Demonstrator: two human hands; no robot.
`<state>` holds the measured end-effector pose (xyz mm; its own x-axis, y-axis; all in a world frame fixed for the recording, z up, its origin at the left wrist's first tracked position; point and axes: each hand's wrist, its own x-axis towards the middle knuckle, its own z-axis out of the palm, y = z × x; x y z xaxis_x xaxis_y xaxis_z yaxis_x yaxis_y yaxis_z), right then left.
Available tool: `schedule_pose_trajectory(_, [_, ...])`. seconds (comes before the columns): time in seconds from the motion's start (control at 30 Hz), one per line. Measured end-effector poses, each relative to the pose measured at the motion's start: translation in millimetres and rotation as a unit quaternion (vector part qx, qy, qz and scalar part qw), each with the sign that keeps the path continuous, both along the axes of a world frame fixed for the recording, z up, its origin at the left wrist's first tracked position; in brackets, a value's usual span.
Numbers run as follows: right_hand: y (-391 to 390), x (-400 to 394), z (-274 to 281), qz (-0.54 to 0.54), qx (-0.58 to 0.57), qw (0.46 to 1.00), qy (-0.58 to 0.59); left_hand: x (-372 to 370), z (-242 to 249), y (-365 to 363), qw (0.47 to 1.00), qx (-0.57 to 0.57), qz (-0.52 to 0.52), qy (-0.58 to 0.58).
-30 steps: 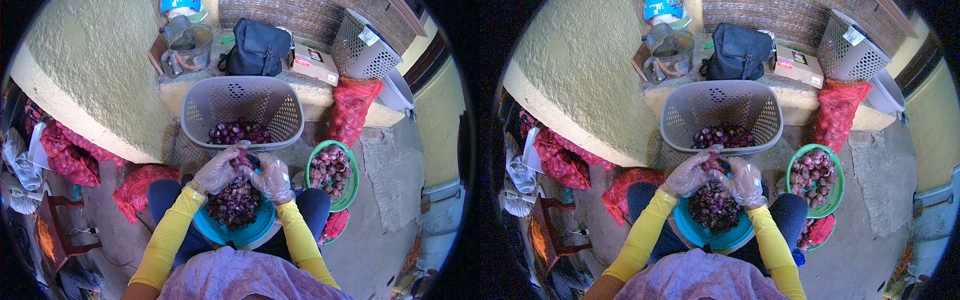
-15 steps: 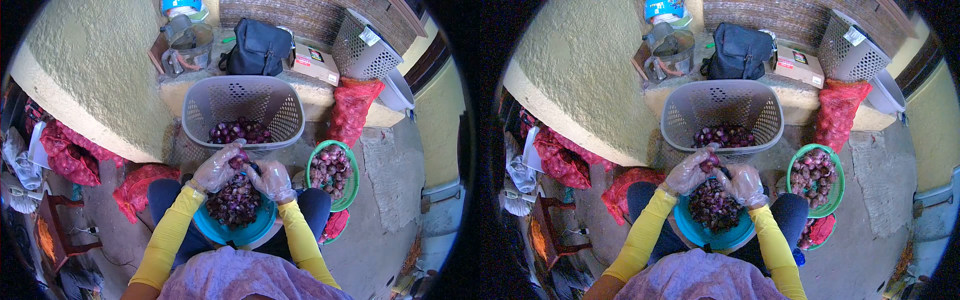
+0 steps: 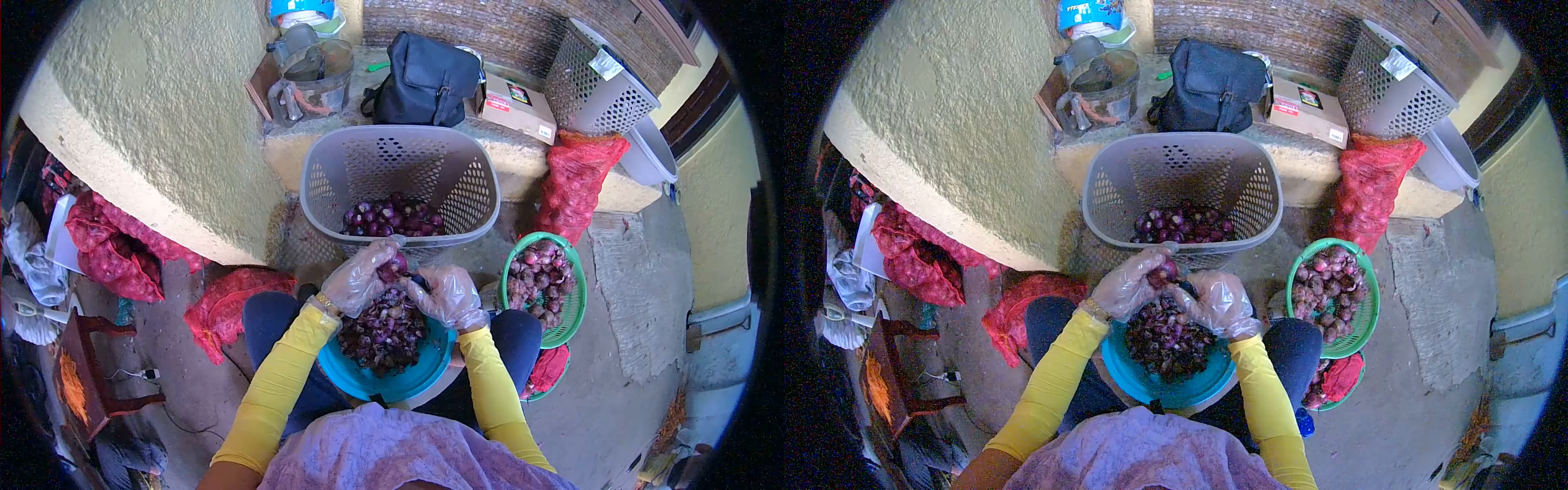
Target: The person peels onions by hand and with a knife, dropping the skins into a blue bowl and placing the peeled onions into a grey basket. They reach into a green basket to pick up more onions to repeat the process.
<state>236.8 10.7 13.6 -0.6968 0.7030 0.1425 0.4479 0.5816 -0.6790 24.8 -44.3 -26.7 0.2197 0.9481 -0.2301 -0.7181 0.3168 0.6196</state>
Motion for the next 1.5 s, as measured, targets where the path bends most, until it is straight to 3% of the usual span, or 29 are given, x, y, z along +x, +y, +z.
schedule_pose_trajectory(0.23, [0,0,2,0.022,-0.045,0.999,-0.007,3,4,-3,0.998,0.011,0.006,0.062])
schedule_pose_trajectory(0.5, [4,4,-6,0.023,0.048,0.997,-0.053,0,3,-4,0.997,0.028,-0.012,0.077])
schedule_pose_trajectory(0.6, [3,3,-8,0.022,0.035,0.999,-0.025,0,7,-3,0.996,0.019,-0.026,0.089])
schedule_pose_trajectory(0.73, [1,3,-8,0.009,0.008,1.000,-0.020,6,16,-4,0.995,0.017,0.015,0.095])
schedule_pose_trajectory(0.8, [2,0,-11,-0.023,0.058,0.998,-0.023,4,12,-4,0.995,0.008,0.032,0.096])
schedule_pose_trajectory(0.97, [-5,-6,3,-0.083,0.040,0.996,-0.012,0,-4,4,0.999,0.015,0.012,-0.045])
schedule_pose_trajectory(1.1, [-5,-8,-7,-0.104,0.020,0.994,0.006,6,7,0,0.998,0.020,-0.020,-0.061])
schedule_pose_trajectory(1.33, [-4,-8,-18,-0.127,0.020,0.992,-0.016,20,2,-2,0.996,0.054,0.021,-0.063])
schedule_pose_trajectory(1.5, [-2,-8,-24,-0.092,-0.059,0.988,0.105,21,8,-2,0.996,0.059,0.017,-0.067])
